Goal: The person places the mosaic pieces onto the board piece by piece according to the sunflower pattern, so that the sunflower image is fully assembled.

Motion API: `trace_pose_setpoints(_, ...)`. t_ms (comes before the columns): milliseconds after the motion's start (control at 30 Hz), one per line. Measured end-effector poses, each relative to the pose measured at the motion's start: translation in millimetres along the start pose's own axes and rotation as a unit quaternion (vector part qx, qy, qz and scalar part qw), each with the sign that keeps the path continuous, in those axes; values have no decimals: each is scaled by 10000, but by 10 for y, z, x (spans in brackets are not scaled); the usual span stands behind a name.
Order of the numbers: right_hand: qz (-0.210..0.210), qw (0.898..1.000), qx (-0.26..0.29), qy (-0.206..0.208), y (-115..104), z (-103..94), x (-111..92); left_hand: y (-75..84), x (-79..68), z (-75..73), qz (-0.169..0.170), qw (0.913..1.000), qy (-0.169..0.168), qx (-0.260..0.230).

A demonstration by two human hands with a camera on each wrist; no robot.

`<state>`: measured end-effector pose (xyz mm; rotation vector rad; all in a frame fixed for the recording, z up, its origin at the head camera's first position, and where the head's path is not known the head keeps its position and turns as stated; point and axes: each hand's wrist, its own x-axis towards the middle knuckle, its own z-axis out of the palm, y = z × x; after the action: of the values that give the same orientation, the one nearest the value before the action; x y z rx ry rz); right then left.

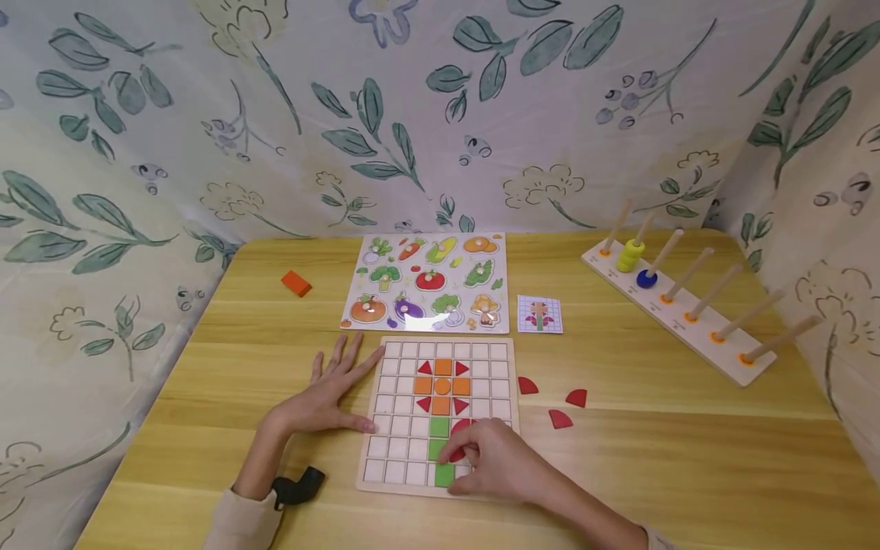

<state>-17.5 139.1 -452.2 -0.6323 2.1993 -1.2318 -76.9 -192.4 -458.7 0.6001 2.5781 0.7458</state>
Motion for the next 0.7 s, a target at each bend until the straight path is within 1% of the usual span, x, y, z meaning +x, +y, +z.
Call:
trace_pose_setpoints(133,4,9994,316,-153,40,-20,21,4,1,-2,-12,10000,7,-3)
trace_pose_setpoints(233,-10,9992,379,-147,52,-15,33,6,2,-4,-5,10000,9,-10)
trace_pose_setpoints(400,-186,9997,149,4,28,25,54,7,-3,-9,-16,10000,5,-22)
trace_pose_setpoints(567,-235,9996,-130,114,-6,76,73,6,-6,-7,-23,10000,12,-41)
trace_pose_setpoints(700,-297,9992,-210,171,-21,84,72,4,-3,-3,-1,10000,13,-39)
